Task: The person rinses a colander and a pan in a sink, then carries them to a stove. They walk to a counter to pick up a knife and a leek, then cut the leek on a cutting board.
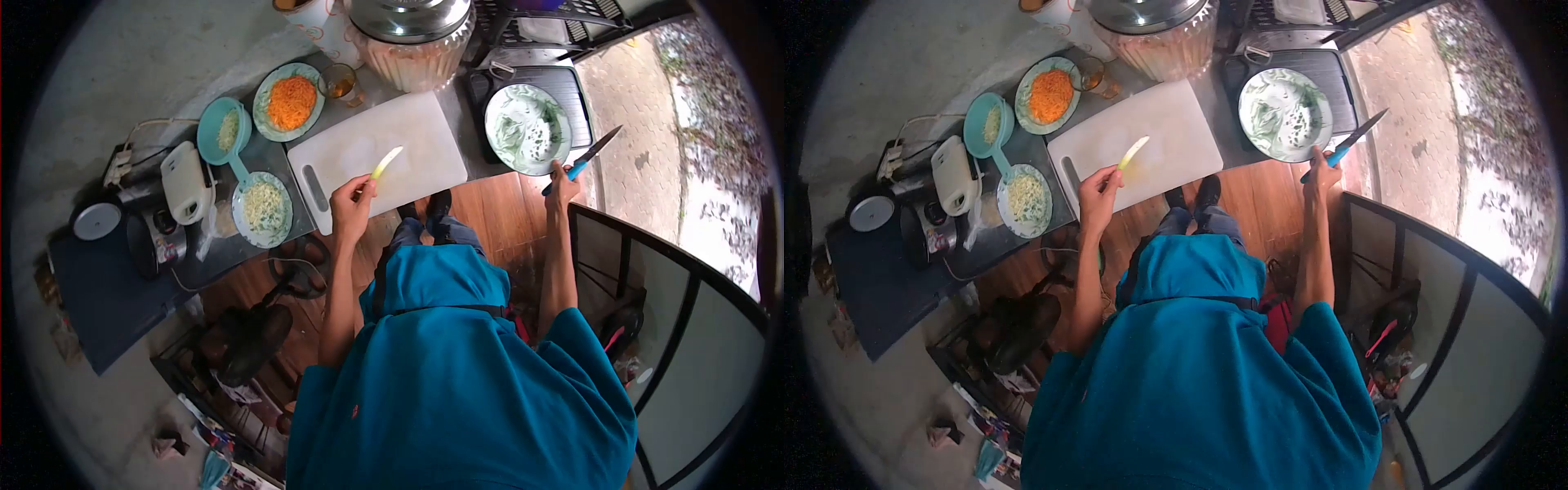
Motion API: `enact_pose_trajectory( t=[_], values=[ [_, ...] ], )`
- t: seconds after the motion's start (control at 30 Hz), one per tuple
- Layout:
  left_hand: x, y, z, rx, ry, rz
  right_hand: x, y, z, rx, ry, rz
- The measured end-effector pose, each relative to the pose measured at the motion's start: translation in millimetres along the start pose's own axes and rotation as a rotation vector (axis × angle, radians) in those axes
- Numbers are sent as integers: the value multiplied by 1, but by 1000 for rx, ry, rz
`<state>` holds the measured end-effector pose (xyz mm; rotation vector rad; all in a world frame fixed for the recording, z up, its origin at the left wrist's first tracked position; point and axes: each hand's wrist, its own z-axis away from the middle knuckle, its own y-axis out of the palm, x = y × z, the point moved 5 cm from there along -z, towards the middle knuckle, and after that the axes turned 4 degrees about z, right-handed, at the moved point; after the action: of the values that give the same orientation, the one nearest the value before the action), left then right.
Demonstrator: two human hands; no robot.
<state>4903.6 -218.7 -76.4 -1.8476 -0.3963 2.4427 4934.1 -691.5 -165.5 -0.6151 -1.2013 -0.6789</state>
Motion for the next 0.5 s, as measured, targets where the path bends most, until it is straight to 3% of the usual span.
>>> enact_pose_trajectory(
  t=[0.13, 0.23, 0.3, 0.37, 0.43, 0.5],
  values=[
    [-19, 20, 5, -4, -62, 20, 2, 4, -22, 3, 21, 56],
    [-15, 34, 4, 20, -59, 13, 11, -2, -25, 44, 9, 298],
    [-3, 39, 0, 33, -114, 9, 26, -13, -13, -116, -275, 403],
    [30, 44, -8, 65, -161, -11, 32, -27, 11, -145, -343, 455],
    [60, 46, -18, 75, -146, -54, 28, -23, 54, 153, -110, 226],
    [75, 49, -26, 57, -92, -233, 7, -19, 98, 464, -88, 433]
  ],
)
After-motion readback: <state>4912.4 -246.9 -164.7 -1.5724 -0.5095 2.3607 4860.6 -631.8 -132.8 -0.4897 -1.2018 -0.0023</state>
